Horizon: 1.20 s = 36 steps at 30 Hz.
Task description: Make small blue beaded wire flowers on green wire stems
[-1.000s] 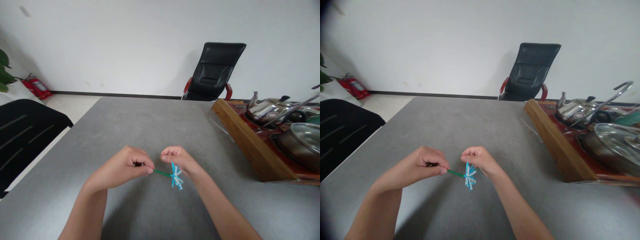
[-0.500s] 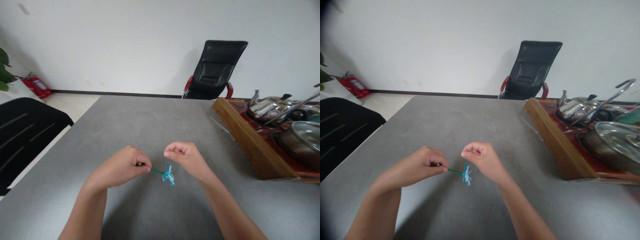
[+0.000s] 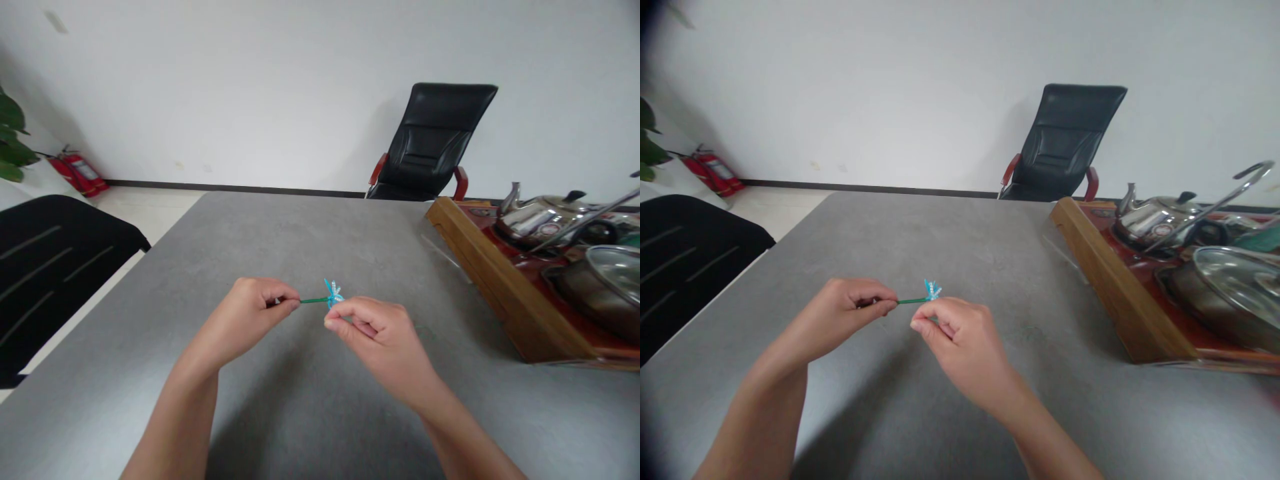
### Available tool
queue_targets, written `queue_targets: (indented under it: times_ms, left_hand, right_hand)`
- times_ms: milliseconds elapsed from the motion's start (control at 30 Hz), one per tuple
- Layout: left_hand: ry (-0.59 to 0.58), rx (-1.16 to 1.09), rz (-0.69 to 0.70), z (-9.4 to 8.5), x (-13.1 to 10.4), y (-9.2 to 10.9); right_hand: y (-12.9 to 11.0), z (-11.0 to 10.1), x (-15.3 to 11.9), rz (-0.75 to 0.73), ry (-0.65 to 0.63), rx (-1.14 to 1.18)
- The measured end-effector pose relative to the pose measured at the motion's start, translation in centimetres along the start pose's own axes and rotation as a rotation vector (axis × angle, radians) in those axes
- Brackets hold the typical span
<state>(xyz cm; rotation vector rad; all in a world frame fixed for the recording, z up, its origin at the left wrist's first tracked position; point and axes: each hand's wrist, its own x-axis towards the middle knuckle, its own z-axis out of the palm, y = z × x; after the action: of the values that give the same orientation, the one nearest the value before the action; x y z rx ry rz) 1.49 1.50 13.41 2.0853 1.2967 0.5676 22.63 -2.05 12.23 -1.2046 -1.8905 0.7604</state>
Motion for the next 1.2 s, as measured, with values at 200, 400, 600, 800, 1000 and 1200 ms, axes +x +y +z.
queue_targets:
  times_ms: [200,400,600,800,1000,1200]
  left_hand:
    - [0.184,-0.107,-0.084,0.2,0.1,-0.2]
    - [0.215,-0.2,-0.089,0.4,0.3,-0.3]
    - [0.205,-0.275,-0.098,0.6,0.3,-0.2]
    - [0.042,-0.33,-0.028,0.3,0.1,0.4]
    - [-0.173,-0.285,0.103,-0.2,-0.1,0.6]
    - [-0.328,-0.265,0.132,-0.2,-0.2,0.8]
  right_hand:
    - [0.4,0.7,0.2,0.045,-0.01,0.005]
    - [1.9,1.6,0.8,0.17,-0.088,0.118]
    - [4.2,2.7,1.6,0.308,-0.109,0.395]
    - [5.1,2.6,2.3,0.436,-0.138,0.638]
    - [5.8,2.3,2.5,0.518,-0.209,0.734]
    - [7.0,2.2,2.5,0.491,-0.235,0.704]
